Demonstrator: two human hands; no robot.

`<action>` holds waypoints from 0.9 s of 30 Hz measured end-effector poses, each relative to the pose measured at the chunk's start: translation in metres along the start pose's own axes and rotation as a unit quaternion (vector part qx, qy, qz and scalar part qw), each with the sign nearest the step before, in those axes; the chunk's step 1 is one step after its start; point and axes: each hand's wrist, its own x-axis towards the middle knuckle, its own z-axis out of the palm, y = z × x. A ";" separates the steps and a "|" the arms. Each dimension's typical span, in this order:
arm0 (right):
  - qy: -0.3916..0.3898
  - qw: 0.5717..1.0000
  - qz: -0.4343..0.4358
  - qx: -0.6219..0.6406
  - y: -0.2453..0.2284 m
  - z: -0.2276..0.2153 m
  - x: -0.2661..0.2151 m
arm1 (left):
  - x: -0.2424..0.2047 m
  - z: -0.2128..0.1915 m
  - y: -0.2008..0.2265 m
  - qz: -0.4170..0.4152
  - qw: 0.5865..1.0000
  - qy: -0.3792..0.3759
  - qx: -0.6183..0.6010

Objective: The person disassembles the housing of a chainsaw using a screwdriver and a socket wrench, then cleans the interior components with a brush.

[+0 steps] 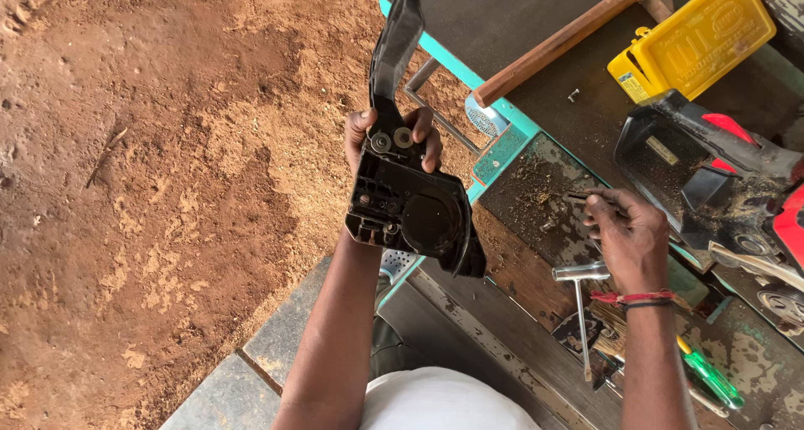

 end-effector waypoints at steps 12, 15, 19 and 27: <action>0.006 0.999 -0.040 -0.012 0.003 -0.001 0.004 | 0.004 0.021 -0.009 0.057 0.995 0.066 -0.042; -0.006 0.999 -0.027 0.045 0.010 0.000 0.009 | 0.002 0.012 -0.007 0.051 0.997 0.023 -0.054; -0.011 0.998 -0.021 0.056 0.013 0.001 0.011 | 0.000 -0.002 -0.001 -0.002 0.999 -0.038 -0.038; 0.013 0.993 -0.036 -0.114 0.009 0.000 -0.003 | 0.001 -0.004 -0.005 0.057 0.997 -0.003 -0.059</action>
